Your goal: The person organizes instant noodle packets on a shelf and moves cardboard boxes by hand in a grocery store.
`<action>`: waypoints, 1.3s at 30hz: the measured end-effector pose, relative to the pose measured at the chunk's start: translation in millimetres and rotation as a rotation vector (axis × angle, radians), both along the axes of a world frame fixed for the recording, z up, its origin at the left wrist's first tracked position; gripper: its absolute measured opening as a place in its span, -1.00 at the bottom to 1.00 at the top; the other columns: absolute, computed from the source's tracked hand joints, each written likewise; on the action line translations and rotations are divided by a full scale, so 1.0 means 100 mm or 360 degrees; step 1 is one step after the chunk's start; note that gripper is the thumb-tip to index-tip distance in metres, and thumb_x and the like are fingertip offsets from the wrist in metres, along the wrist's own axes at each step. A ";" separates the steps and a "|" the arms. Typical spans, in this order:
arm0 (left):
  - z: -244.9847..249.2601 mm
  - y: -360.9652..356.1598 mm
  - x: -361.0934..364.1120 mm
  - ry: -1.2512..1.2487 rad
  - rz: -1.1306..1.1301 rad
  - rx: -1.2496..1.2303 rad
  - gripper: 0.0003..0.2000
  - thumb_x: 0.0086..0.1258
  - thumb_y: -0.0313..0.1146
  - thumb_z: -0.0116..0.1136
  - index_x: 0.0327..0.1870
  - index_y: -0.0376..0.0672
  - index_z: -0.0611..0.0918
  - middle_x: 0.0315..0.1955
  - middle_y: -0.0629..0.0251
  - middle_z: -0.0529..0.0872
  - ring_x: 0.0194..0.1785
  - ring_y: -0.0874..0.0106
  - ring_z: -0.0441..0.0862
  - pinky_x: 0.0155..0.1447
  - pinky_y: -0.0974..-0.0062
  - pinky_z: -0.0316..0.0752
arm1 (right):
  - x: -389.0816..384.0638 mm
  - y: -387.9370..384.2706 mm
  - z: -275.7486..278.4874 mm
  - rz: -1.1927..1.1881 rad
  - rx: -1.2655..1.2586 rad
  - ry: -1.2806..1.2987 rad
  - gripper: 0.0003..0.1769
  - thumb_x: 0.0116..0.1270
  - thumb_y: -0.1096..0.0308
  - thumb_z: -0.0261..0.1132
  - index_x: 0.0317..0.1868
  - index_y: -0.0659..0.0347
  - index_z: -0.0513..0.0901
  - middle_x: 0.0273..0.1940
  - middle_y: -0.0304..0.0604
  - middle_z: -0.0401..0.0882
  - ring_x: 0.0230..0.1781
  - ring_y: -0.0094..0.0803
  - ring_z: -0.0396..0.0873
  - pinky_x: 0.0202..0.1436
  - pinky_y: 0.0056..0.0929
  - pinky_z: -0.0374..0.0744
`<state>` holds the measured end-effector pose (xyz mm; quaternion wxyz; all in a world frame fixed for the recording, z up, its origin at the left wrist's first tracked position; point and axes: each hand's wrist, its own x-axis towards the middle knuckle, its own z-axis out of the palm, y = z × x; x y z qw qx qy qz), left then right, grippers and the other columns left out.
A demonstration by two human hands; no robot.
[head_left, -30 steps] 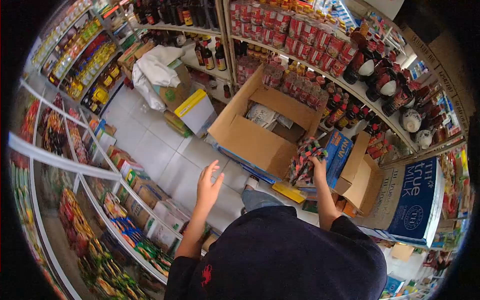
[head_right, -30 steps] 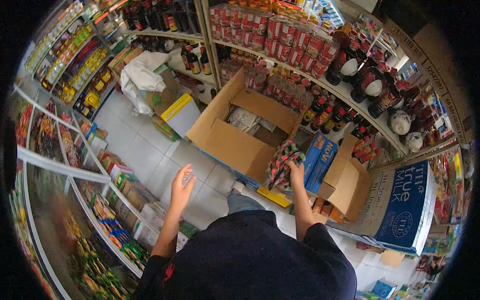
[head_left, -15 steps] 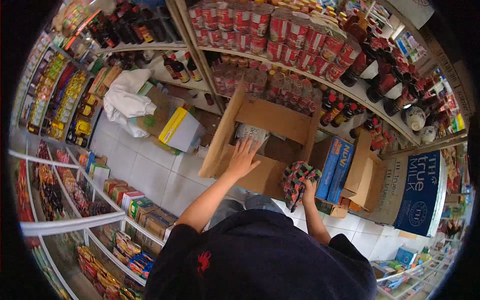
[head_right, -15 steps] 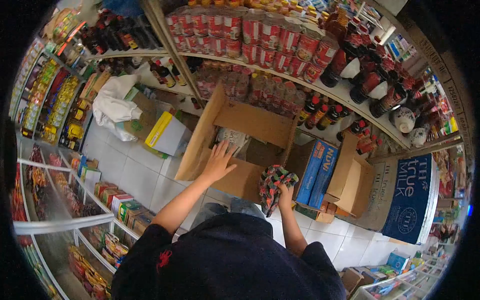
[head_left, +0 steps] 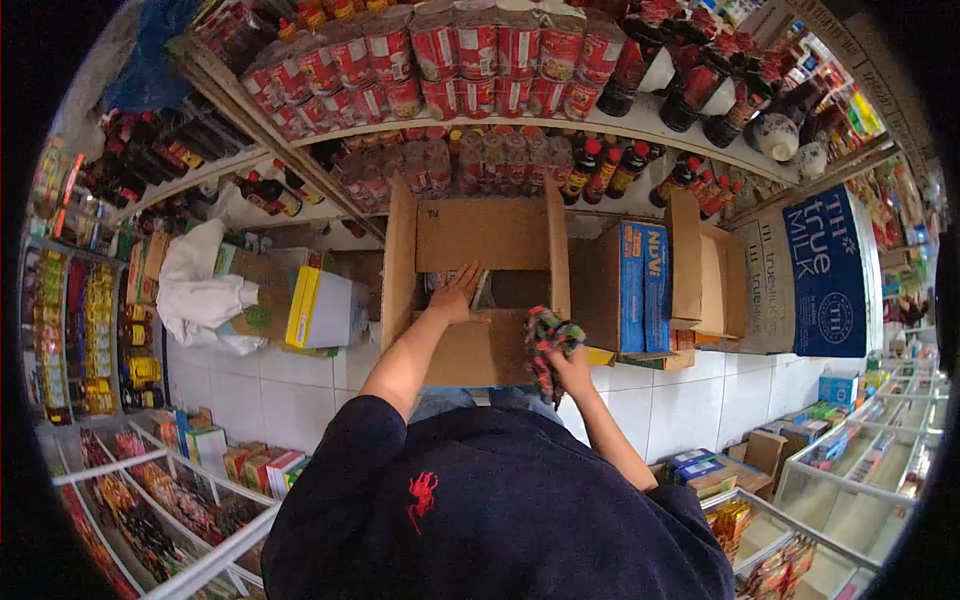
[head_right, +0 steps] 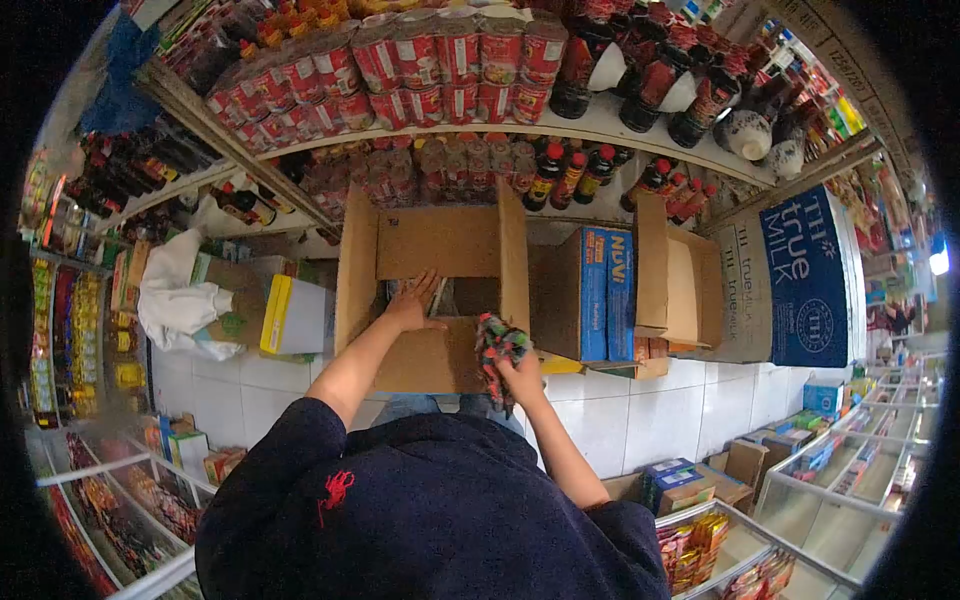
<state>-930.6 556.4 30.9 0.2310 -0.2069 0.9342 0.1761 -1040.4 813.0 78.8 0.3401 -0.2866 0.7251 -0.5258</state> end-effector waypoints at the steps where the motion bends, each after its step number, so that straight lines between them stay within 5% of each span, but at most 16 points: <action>1: -0.05 -0.03 0.01 0.0065 0.0024 0.0043 0.19 -0.17 0.36 0.19 0.40 -0.03 -0.24 0.41 0.37 -0.27 0.46 0.36 -0.30 0.43 0.05 -0.25 | 0.06 -0.10 0.03 0.0054 0.0003 0.0271 -0.50 0.09 0.27 0.22 0.04 0.31 0.43 -0.14 0.00 0.57 -0.10 -0.10 0.52 0.00 -0.30 0.43; 5: 0.11 -0.02 -0.03 -0.0001 0.0038 0.0084 0.11 -0.08 0.26 0.21 0.40 -0.06 -0.19 0.41 0.37 -0.23 0.46 0.36 -0.24 0.43 0.11 -0.19 | 0.33 -0.34 -0.09 0.0209 0.0235 0.0474 -0.36 0.07 0.25 0.24 0.19 0.23 0.32 0.19 0.11 0.29 0.21 0.04 0.25 0.22 -0.23 0.27; 9: 0.22 -0.09 0.07 0.0134 0.0023 -0.0055 -0.26 0.15 -0.04 0.15 0.32 -0.13 0.15 0.38 0.27 -0.01 0.44 0.29 -0.13 0.42 0.14 -0.13 | 0.42 -0.42 -0.50 0.0361 0.0149 0.0517 -0.31 0.05 0.22 0.25 0.23 0.19 0.29 0.38 0.08 -0.07 0.39 0.03 -0.10 0.38 -0.19 0.01; 10: 0.36 -0.11 0.15 0.0212 0.0019 -0.0142 -0.39 0.21 -0.16 0.11 0.27 -0.16 0.27 0.35 0.24 0.09 0.43 0.27 -0.07 0.41 0.16 -0.09 | 0.41 -0.41 -0.71 0.0472 0.0221 0.0707 -0.07 -0.02 0.26 0.25 0.36 0.24 0.00 0.33 0.14 0.04 0.37 0.06 -0.06 0.39 -0.18 -0.02; 11: 0.65 -0.13 0.25 0.0217 0.0024 -0.0150 -0.39 0.21 -0.16 0.11 0.27 -0.16 0.27 0.35 0.24 0.09 0.43 0.27 -0.07 0.41 0.16 -0.09 | 0.42 -0.41 -0.68 0.0475 0.0213 0.0713 -0.07 -0.02 0.26 0.25 0.36 0.24 0.00 0.33 0.14 0.04 0.37 0.06 -0.06 0.39 -0.18 -0.02; 15: 1.19 -0.31 0.88 0.1266 0.0813 -0.0145 -0.52 0.28 -0.26 -0.01 0.22 -0.24 0.32 0.24 0.03 0.27 0.32 0.16 0.17 0.36 0.20 0.03 | 0.43 -0.45 -0.65 0.0454 0.0334 0.0707 0.00 -0.05 0.18 0.29 0.38 0.20 -0.03 0.35 0.18 -0.04 0.38 0.07 -0.11 0.39 -0.18 -0.04; 17: 0.79 -0.40 1.16 0.1451 0.1365 0.0279 -0.47 0.37 -0.09 -0.12 0.27 -0.22 0.27 0.25 0.02 0.27 0.32 0.14 0.17 0.37 0.29 0.03 | 0.43 -0.45 -0.62 0.0348 0.0302 0.0422 -0.16 -0.03 0.19 0.26 0.30 0.18 0.17 0.39 0.08 -0.14 0.41 0.01 -0.19 0.41 -0.19 -0.14; 19: 0.20 -0.36 1.32 0.1301 0.1533 0.1597 -0.39 0.40 0.10 -0.28 0.29 -0.22 0.24 0.23 0.16 0.30 0.29 0.31 0.22 0.31 0.42 0.12 | 0.43 -0.45 -0.61 0.0298 0.0311 0.0399 -0.17 0.00 0.20 0.25 0.30 0.23 0.16 0.37 0.10 -0.07 0.40 -0.03 -0.12 0.40 -0.19 -0.08; 21: -0.50 -0.13 1.26 0.1345 0.1863 0.1843 -0.37 0.40 0.15 -0.35 0.30 -0.19 0.24 0.23 0.25 0.28 0.24 0.36 0.25 0.29 0.45 0.15 | 0.40 -0.42 -0.76 0.0261 0.0309 0.0383 -0.18 0.02 0.22 0.25 0.30 0.27 0.15 0.35 0.13 0.01 0.39 -0.06 -0.05 0.39 -0.19 -0.03; 23: 0.13 0.07 0.96 0.1393 0.1846 0.2286 -0.32 0.39 0.15 -0.35 0.37 -0.19 0.04 0.37 0.15 -0.01 0.42 0.32 -0.10 0.40 0.40 -0.16 | 0.35 -0.26 -1.08 0.0054 0.0130 -0.0567 -0.51 0.16 0.28 0.22 0.08 0.29 0.39 -0.08 -0.01 0.53 -0.08 -0.25 0.52 -0.03 -0.32 0.47; 24: 0.17 0.10 0.86 0.1406 0.1857 0.2294 -0.32 0.39 0.15 -0.35 0.37 -0.19 0.04 0.37 0.15 -0.01 0.42 0.32 -0.10 0.40 0.40 -0.16 | 0.34 -0.27 -0.94 0.0067 0.0141 -0.0559 -0.51 0.16 0.28 0.22 0.08 0.29 0.39 -0.08 -0.01 0.53 -0.08 -0.25 0.52 -0.03 -0.32 0.47; 26: 0.24 0.16 0.67 0.1441 0.1591 0.1489 -0.33 0.40 0.13 -0.36 0.37 -0.18 0.04 0.37 0.09 -0.04 0.43 0.24 -0.14 0.39 0.26 -0.19 | 0.32 -0.28 -0.65 -0.0357 0.0025 -0.1030 -0.77 0.20 0.35 0.18 -0.15 0.26 0.47 -0.37 -0.22 0.57 -0.42 -0.44 0.55 -0.34 -0.46 0.52; 28: 0.25 0.27 0.58 0.1353 0.1305 0.0692 -0.35 0.40 0.11 -0.37 0.37 -0.16 0.04 0.37 0.04 -0.06 0.43 0.15 -0.18 0.39 0.12 -0.21 | 0.26 -0.23 -0.71 -0.0257 0.0188 -0.1085 -0.77 0.19 0.36 0.19 -0.16 0.25 0.47 -0.38 -0.21 0.56 -0.43 -0.43 0.55 -0.35 -0.46 0.52; 33: 0.15 0.51 0.24 0.0916 0.1183 0.0070 -0.37 0.39 0.07 -0.35 0.38 -0.12 0.03 0.36 0.00 -0.05 0.41 0.05 -0.14 0.36 -0.04 -0.22 | 0.22 -0.12 -0.93 -0.0417 0.0216 -0.1160 -0.62 0.10 0.34 0.16 -0.03 0.23 0.41 -0.27 -0.13 0.55 -0.29 -0.31 0.57 -0.26 -0.35 0.58; 37: -0.04 0.64 0.07 0.0567 0.1007 -0.0471 -0.39 0.38 0.03 -0.29 0.38 -0.07 0.04 0.36 0.01 -0.03 0.40 0.07 -0.07 0.35 -0.07 -0.16 | 0.01 -0.06 -0.83 -0.0732 -0.0420 -0.1635 -0.55 0.07 0.25 0.11 -0.01 0.24 0.43 -0.14 -0.08 0.53 -0.12 -0.24 0.52 -0.03 -0.25 0.50; 39: -0.14 0.65 0.06 0.0784 0.0828 -0.0316 -0.40 0.37 -0.01 -0.25 0.37 -0.06 0.05 0.36 0.05 -0.01 0.40 0.10 -0.06 0.36 -0.05 -0.16 | -0.06 -0.16 -0.38 -0.0755 -0.0653 -0.1745 -0.52 0.07 0.20 0.09 0.02 0.21 0.42 -0.05 -0.05 0.50 -0.05 -0.18 0.48 0.08 -0.18 0.44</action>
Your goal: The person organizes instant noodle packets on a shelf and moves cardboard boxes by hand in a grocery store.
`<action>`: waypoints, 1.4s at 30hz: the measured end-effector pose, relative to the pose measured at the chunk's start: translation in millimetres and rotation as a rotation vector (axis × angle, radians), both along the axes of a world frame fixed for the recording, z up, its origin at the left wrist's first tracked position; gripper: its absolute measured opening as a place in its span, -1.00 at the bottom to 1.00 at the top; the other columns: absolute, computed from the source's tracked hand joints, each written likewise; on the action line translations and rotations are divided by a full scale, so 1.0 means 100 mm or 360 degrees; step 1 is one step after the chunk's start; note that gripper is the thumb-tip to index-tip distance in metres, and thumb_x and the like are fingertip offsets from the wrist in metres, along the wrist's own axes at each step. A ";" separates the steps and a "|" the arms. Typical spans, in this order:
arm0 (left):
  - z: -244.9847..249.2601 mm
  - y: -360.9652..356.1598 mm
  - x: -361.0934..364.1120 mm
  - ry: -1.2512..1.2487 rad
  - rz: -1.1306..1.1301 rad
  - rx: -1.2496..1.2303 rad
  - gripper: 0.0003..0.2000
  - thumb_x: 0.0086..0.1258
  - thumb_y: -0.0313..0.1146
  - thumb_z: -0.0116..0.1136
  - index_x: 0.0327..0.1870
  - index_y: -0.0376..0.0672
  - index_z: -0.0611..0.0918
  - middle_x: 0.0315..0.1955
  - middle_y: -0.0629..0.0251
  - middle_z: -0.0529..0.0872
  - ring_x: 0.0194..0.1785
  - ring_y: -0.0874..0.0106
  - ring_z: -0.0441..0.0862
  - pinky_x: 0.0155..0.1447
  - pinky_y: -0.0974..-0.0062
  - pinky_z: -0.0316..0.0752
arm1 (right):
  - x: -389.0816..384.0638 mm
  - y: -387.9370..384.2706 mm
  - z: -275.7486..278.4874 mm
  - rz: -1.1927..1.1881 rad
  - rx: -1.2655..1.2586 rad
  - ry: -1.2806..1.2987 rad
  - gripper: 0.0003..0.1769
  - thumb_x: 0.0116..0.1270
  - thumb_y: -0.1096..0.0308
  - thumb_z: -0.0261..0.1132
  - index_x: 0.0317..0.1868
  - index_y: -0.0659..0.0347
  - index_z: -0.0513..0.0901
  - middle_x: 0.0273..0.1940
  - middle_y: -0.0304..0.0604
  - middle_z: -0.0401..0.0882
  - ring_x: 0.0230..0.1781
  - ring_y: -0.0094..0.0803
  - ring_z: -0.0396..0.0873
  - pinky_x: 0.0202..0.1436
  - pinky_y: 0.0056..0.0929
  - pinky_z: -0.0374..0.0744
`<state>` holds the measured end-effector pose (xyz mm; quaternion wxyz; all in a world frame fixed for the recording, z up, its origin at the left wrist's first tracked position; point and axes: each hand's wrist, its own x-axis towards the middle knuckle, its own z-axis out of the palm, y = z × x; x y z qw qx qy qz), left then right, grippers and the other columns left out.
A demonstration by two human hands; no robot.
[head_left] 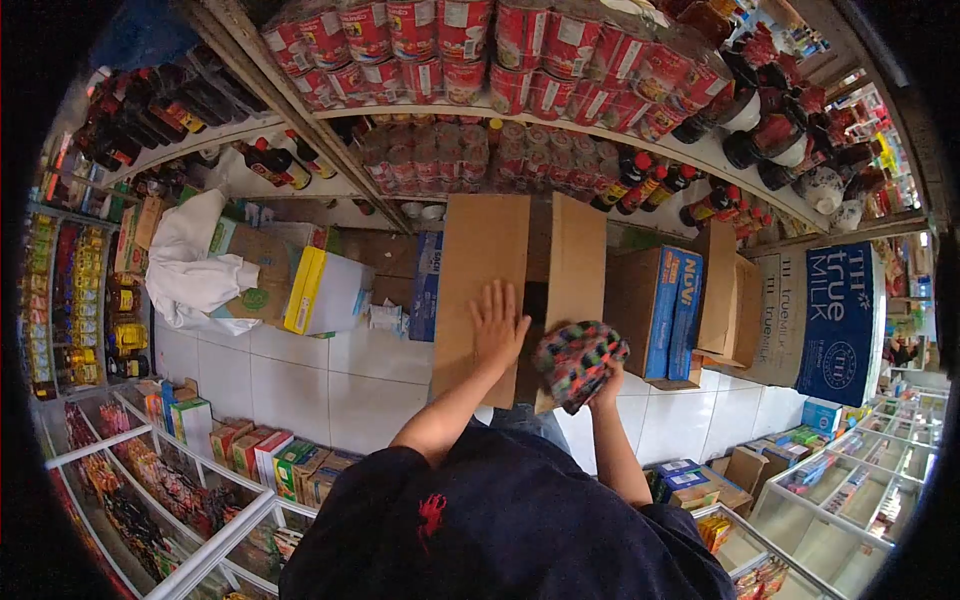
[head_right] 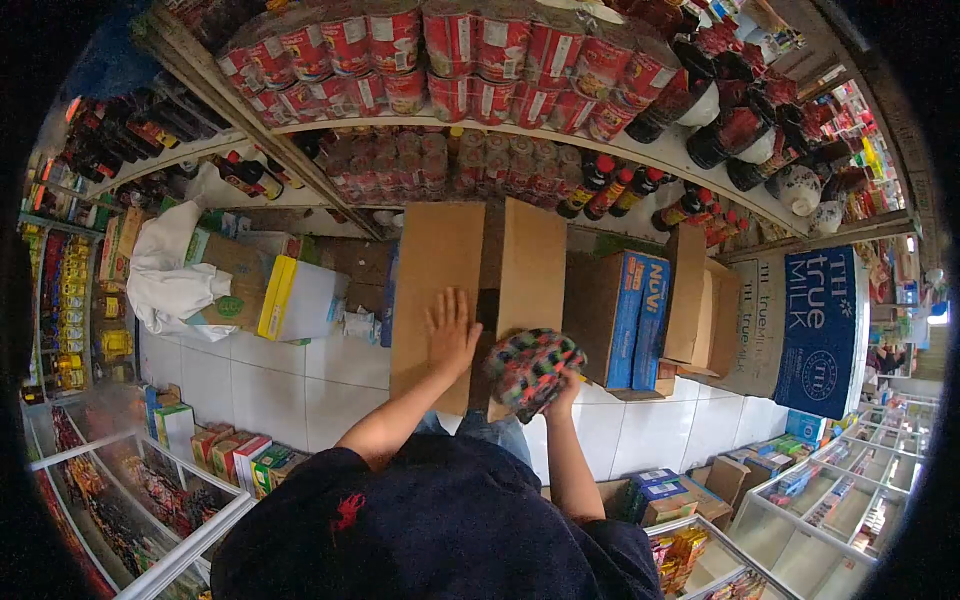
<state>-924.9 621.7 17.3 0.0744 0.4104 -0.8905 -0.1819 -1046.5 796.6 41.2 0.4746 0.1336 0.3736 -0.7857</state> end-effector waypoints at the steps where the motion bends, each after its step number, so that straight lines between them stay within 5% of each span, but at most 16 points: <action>1: -0.04 0.01 -0.02 0.0222 -0.0222 0.0045 -0.41 0.37 -0.04 -0.21 0.37 -0.05 0.06 0.36 0.09 0.01 0.41 0.14 -0.05 0.37 -0.04 -0.16 | -0.03 0.03 -0.03 -0.0072 0.0064 -0.0041 -0.50 0.07 0.15 0.08 0.02 0.22 0.42 -0.06 -0.04 0.50 -0.05 -0.14 0.48 0.09 -0.16 0.43; 2: -0.08 0.03 -0.01 0.0230 -0.0231 0.0055 -0.41 0.37 -0.04 -0.21 0.37 -0.05 0.06 0.36 0.09 0.01 0.41 0.14 -0.05 0.37 -0.04 -0.16 | -0.05 0.05 -0.13 -0.0081 0.0074 -0.0033 -0.50 0.07 0.15 0.08 0.02 0.22 0.42 -0.06 -0.04 0.50 -0.05 -0.14 0.48 0.09 -0.16 0.43; 4: -0.13 0.03 0.03 0.0051 -0.0834 -0.0366 -0.42 0.38 -0.11 -0.21 0.37 -0.09 0.03 0.38 0.16 -0.07 0.43 0.20 -0.11 0.41 0.02 -0.26 | -0.07 0.07 -0.37 -0.0055 0.0297 -0.0010 -0.51 0.08 0.16 0.07 0.02 0.22 0.42 -0.06 -0.06 0.50 -0.03 -0.16 0.47 0.10 -0.18 0.43; 8: 0.05 -0.01 0.05 0.0128 -0.0888 -0.0063 -0.48 0.37 -0.12 -0.19 0.34 -0.04 0.15 0.35 0.31 0.09 0.41 0.34 0.00 0.40 0.06 -0.15 | -0.16 0.18 -1.09 0.0086 0.0569 0.0142 -0.65 0.08 0.28 0.13 -0.10 0.21 0.47 -0.17 -0.17 0.51 -0.17 -0.33 0.49 -0.04 -0.33 0.46; 12: 0.04 0.04 -0.08 -0.0015 -0.0816 -0.0027 -0.49 0.37 -0.11 -0.18 0.32 -0.05 0.19 0.35 0.35 0.10 0.41 0.37 -0.02 0.41 0.10 -0.16 | -0.17 -0.03 -0.55 0.0217 0.0532 0.0091 -0.65 0.07 0.32 0.14 -0.10 0.24 0.46 -0.18 -0.17 0.51 -0.17 -0.35 0.49 -0.03 -0.36 0.45; 18: -0.04 0.07 -0.11 -0.0078 -0.0629 -0.0027 -0.49 0.38 -0.06 -0.21 0.32 -0.02 0.20 0.36 0.38 0.08 0.42 0.43 -0.06 0.43 0.17 -0.19 | -0.46 -0.13 -0.13 0.0087 0.0556 0.0772 -0.58 0.18 0.18 0.18 -0.02 0.24 0.44 -0.13 -0.16 0.53 -0.15 -0.34 0.54 -0.08 -0.29 0.53; 25: -0.10 0.07 -0.16 -0.0380 -0.0632 -0.0032 -0.47 0.39 -0.03 -0.30 0.36 0.06 0.11 0.38 0.46 0.01 0.43 0.49 -0.11 0.45 0.24 -0.23 | -1.07 -0.58 0.72 0.0005 0.0469 0.0839 -0.57 0.14 0.36 0.26 0.03 0.29 0.42 -0.09 -0.12 0.49 -0.10 -0.39 0.49 -0.03 -0.39 0.47; 27: -0.11 0.09 -0.17 -0.0413 -0.0615 -0.0046 -0.47 0.39 -0.04 -0.30 0.36 0.07 0.10 0.38 0.46 -0.01 0.43 0.50 -0.12 0.45 0.25 -0.23 | -1.36 -0.73 0.60 0.0610 0.0868 0.1767 -0.60 0.06 0.40 0.32 -0.07 0.33 0.49 -0.06 -0.06 0.51 -0.13 -0.29 0.54 -0.04 -0.34 0.49; 31: -0.15 0.08 -0.16 -0.0336 -0.0595 -0.0016 -0.47 0.38 -0.03 -0.29 0.37 0.09 0.09 0.38 0.45 -0.01 0.43 0.48 -0.12 0.44 0.23 -0.24 | -1.43 -1.40 0.33 0.0808 0.1023 0.3123 -0.55 -0.06 0.34 0.37 -0.10 0.31 0.55 0.07 -0.06 0.46 0.19 -0.15 0.32 0.24 -0.18 0.32; 32: -0.14 0.09 -0.17 -0.0308 -0.0589 -0.0056 -0.47 0.39 -0.03 -0.29 0.37 0.08 0.10 0.38 0.44 -0.01 0.43 0.48 -0.11 0.44 0.22 -0.25 | -1.43 -1.53 0.15 0.0815 0.1018 0.3119 -0.55 -0.06 0.34 0.37 -0.10 0.31 0.55 0.07 -0.06 0.46 0.19 -0.15 0.32 0.24 -0.18 0.32; 34: -0.16 0.11 -0.18 -0.0332 -0.0598 -0.0058 -0.47 0.39 -0.03 -0.30 0.36 0.07 0.12 0.38 0.45 -0.01 0.44 0.49 -0.12 0.44 0.22 -0.24 | -1.36 -1.65 -0.16 0.1529 0.0665 0.3394 -0.48 0.00 0.17 0.32 -0.05 0.30 0.53 0.19 -0.12 0.33 0.33 -0.26 0.13 0.32 -0.12 0.21; 37: -0.14 0.04 -0.15 -0.0342 -0.0607 -0.0031 -0.48 0.39 -0.03 -0.30 0.35 0.05 0.15 0.38 0.45 0.00 0.44 0.50 -0.13 0.44 0.22 -0.24 | -1.29 -1.62 -0.29 0.1195 0.0595 0.3316 -0.41 0.01 0.05 0.24 -0.04 0.34 0.48 0.20 -0.02 0.27 0.28 -0.11 0.16 0.27 -0.08 0.23; 40: -0.12 0.08 -0.17 -0.0357 -0.0600 0.0027 -0.48 0.39 -0.03 -0.28 0.35 0.04 0.16 0.38 0.45 0.01 0.43 0.50 -0.12 0.44 0.21 -0.22 | -1.13 -1.16 -0.34 0.1290 0.0360 0.3367 -0.37 -0.02 0.00 0.19 -0.05 0.34 0.46 0.09 0.08 0.31 0.15 0.05 0.23 0.19 -0.05 0.26; 42: -0.10 0.07 -0.19 -0.0390 -0.0605 -0.0004 -0.48 0.39 -0.04 -0.27 0.35 0.04 0.15 0.38 0.45 0.01 0.43 0.50 -0.11 0.44 0.22 -0.22 | -0.80 -0.72 -0.43 0.1083 0.0522 0.3302 -0.43 -0.08 0.14 0.25 -0.05 0.29 0.45 0.01 0.10 0.30 0.03 0.10 0.26 0.12 -0.04 0.27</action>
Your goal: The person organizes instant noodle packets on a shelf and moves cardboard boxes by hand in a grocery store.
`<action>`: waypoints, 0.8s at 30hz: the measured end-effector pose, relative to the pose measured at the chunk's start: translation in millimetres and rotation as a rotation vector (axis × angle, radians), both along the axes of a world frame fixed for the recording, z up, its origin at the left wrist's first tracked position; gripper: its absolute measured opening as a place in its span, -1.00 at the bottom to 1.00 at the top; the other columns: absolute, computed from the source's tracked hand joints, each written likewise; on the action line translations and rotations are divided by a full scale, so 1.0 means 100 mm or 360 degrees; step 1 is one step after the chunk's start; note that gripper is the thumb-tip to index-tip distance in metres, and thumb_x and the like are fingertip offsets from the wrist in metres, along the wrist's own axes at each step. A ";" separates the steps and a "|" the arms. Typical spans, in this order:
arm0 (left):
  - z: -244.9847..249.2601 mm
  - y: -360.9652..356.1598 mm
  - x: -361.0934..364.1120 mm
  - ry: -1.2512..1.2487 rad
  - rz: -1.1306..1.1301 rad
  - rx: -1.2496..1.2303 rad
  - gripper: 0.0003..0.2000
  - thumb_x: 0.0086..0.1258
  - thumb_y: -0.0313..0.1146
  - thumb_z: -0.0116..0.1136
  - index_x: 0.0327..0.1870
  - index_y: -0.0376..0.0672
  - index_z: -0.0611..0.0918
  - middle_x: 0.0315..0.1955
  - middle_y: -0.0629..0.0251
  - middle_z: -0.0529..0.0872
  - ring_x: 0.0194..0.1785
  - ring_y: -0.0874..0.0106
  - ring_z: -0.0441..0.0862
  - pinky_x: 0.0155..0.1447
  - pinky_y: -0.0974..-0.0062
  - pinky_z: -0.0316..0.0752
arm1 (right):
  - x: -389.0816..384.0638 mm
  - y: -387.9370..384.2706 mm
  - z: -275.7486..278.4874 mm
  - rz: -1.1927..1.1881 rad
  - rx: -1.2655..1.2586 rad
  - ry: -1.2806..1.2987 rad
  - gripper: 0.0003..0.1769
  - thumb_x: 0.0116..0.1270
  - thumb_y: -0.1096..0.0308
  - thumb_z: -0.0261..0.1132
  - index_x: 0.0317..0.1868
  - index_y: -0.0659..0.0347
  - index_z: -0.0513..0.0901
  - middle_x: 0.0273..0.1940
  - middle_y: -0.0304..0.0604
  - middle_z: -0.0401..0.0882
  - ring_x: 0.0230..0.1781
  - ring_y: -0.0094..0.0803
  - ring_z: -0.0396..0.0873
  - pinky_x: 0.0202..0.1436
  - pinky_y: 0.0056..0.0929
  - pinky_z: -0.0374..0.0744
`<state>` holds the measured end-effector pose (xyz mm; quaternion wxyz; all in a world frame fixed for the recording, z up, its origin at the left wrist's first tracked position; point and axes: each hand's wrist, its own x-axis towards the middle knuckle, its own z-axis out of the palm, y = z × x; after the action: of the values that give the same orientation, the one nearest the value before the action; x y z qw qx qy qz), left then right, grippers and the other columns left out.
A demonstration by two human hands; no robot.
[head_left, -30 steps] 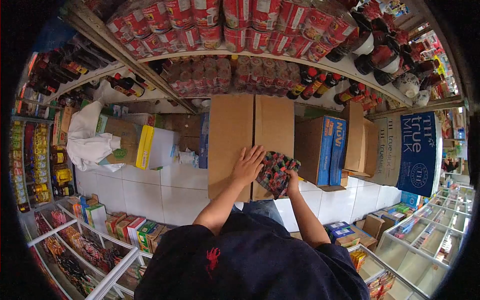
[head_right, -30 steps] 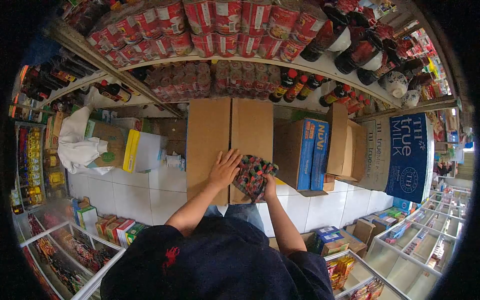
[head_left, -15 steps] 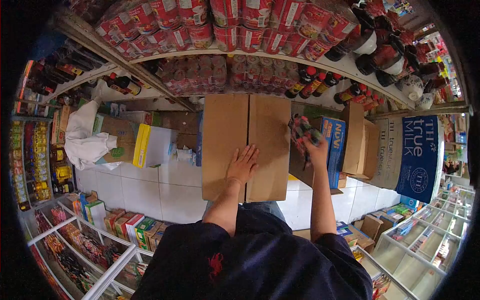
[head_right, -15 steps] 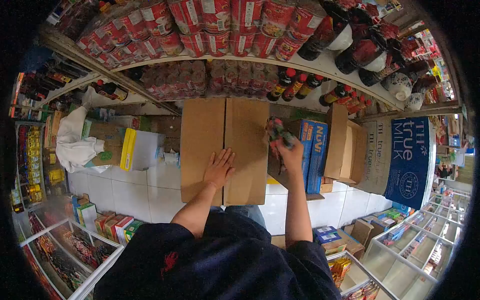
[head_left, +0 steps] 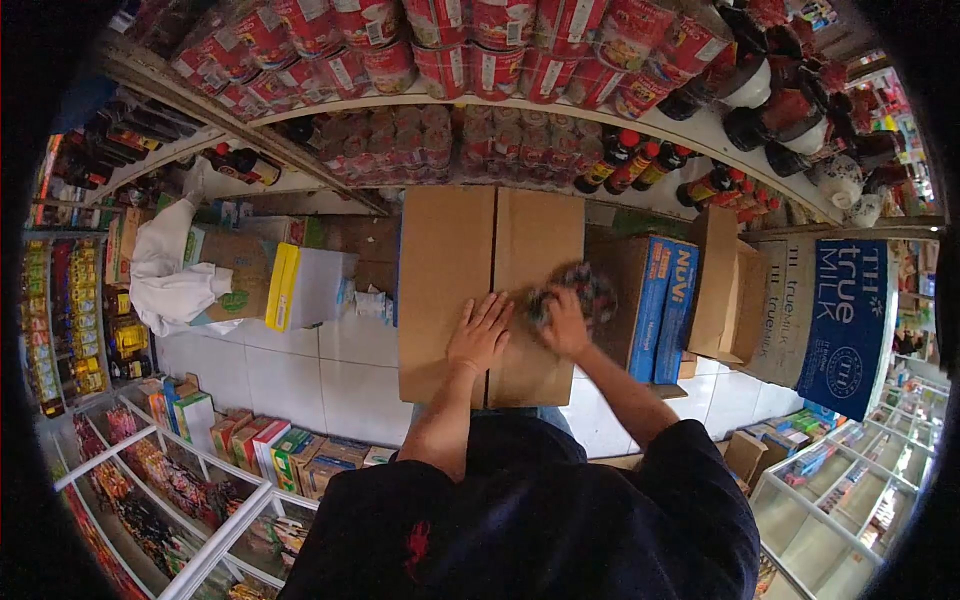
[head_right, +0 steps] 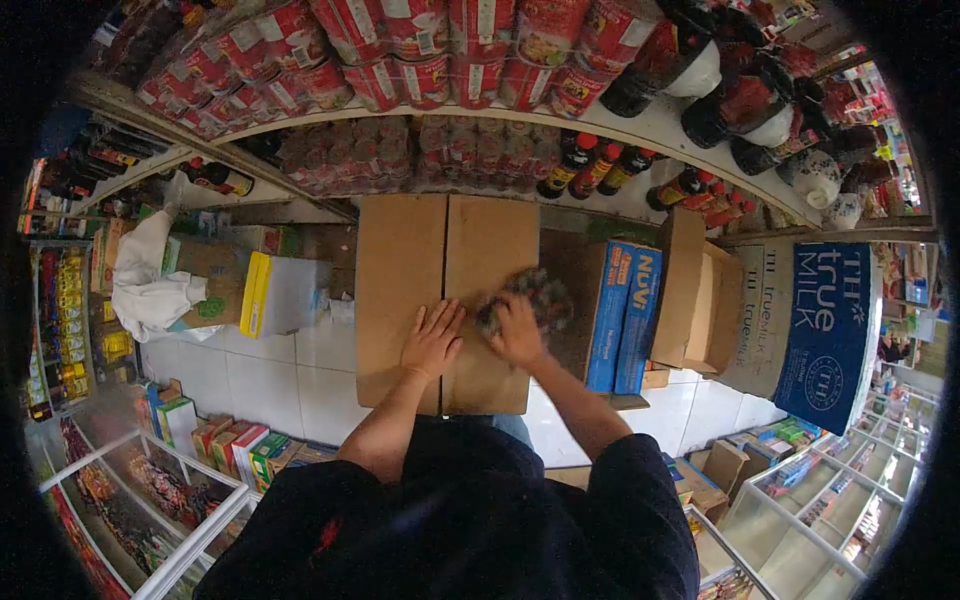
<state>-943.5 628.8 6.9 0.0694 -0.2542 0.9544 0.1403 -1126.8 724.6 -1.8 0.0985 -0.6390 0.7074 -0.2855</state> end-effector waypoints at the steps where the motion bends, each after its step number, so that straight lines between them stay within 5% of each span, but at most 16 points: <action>1: 0.00 0.01 0.01 -0.0002 0.0001 -0.0009 -0.48 0.39 -0.03 -0.27 0.35 0.04 0.15 0.38 0.45 0.02 0.43 0.49 -0.10 0.44 0.22 -0.22 | 0.09 0.14 0.02 -0.0003 0.0000 0.0015 -0.43 -0.08 0.14 0.25 -0.05 0.29 0.45 0.01 0.10 0.30 0.03 0.10 0.26 0.12 -0.04 0.27; 4: -0.02 -0.01 0.01 0.0036 0.0003 -0.0006 -0.48 0.39 -0.03 -0.26 0.35 0.04 0.15 0.38 0.45 0.01 0.43 0.48 -0.10 0.44 0.23 -0.22 | 0.10 0.27 0.07 0.0062 0.0204 -0.0166 -0.46 -0.10 0.29 0.28 -0.01 0.19 0.47 0.05 0.06 0.28 0.05 0.07 0.27 0.14 -0.04 0.28; 8: -0.01 0.00 0.03 0.0117 0.0058 0.0090 -0.48 0.40 -0.04 -0.28 0.36 0.06 0.13 0.39 0.46 -0.02 0.43 0.49 -0.11 0.44 0.22 -0.21 | -0.53 -0.38 -0.14 -0.0220 0.0153 0.0314 -0.42 -0.02 0.43 0.28 0.11 -0.04 0.46 0.18 -0.04 0.28 0.22 0.06 0.17 0.23 -0.04 0.25; 13: -0.04 0.01 0.04 0.0103 0.0015 0.0051 -0.50 0.41 -0.07 -0.30 0.36 0.06 0.12 0.39 0.48 -0.02 0.43 0.49 -0.10 0.45 0.22 -0.23 | -1.03 -1.19 0.02 -0.0753 0.0299 -0.0736 -0.42 0.20 0.30 0.22 0.25 0.08 0.32 0.37 -0.11 0.02 0.38 -0.08 -0.05 0.34 -0.09 0.13; 15: 0.02 -0.04 0.06 0.0101 0.0039 0.0098 -0.50 0.41 -0.07 -0.31 0.36 0.06 0.11 0.39 0.48 -0.02 0.43 0.50 -0.10 0.45 0.22 -0.24 | -0.97 -1.30 0.01 -0.0746 0.0332 -0.0349 -0.47 0.30 0.30 0.10 0.28 0.14 0.27 0.40 -0.10 -0.08 0.38 -0.06 -0.07 0.38 -0.11 0.04; 17: 0.06 -0.02 0.05 0.0030 0.0039 0.0037 -0.49 0.41 -0.06 -0.31 0.36 0.04 0.11 0.39 0.49 -0.01 0.43 0.51 -0.09 0.45 0.23 -0.25 | -0.82 -1.15 -0.11 -0.0594 0.0087 -0.0635 -0.47 0.29 0.34 0.07 0.29 0.14 0.25 0.40 -0.07 -0.11 0.38 -0.05 -0.08 0.39 -0.12 0.01; 19: -0.02 -0.01 0.07 0.0085 0.0071 0.0031 -0.48 0.41 -0.05 -0.31 0.36 0.03 0.10 0.39 0.48 -0.01 0.43 0.51 -0.09 0.45 0.22 -0.25 | -0.60 -0.82 -0.09 -0.0385 0.0059 -0.0439 -0.45 0.25 0.39 0.04 0.29 0.17 0.25 0.38 0.00 -0.09 0.38 -0.01 -0.07 0.40 -0.11 -0.02; 20: -0.04 0.00 0.07 0.0140 0.0097 0.0019 -0.47 0.41 -0.04 -0.31 0.37 0.02 0.09 0.39 0.48 -0.01 0.43 0.51 -0.09 0.45 0.22 -0.25 | -0.41 -0.64 0.01 -0.0321 0.0269 0.0040 -0.44 0.21 0.41 0.04 0.27 0.20 0.26 0.37 0.04 -0.05 0.37 0.01 -0.05 0.39 -0.10 -0.01; 24: -0.02 -0.02 0.07 0.0157 0.0105 0.0015 -0.46 0.41 -0.02 -0.31 0.37 0.01 0.08 0.38 0.48 -0.01 0.43 0.51 -0.09 0.45 0.21 -0.25 | 0.37 0.15 0.09 0.0050 0.0238 0.0152 -0.37 0.11 0.43 0.13 0.26 0.18 0.26 0.33 0.09 0.05 0.33 0.07 0.05 0.36 -0.05 0.03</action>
<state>-936.8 627.3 5.1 0.0187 -0.2779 0.9471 0.1593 -1089.9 739.2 7.2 0.1165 -0.6538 0.7205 -0.1994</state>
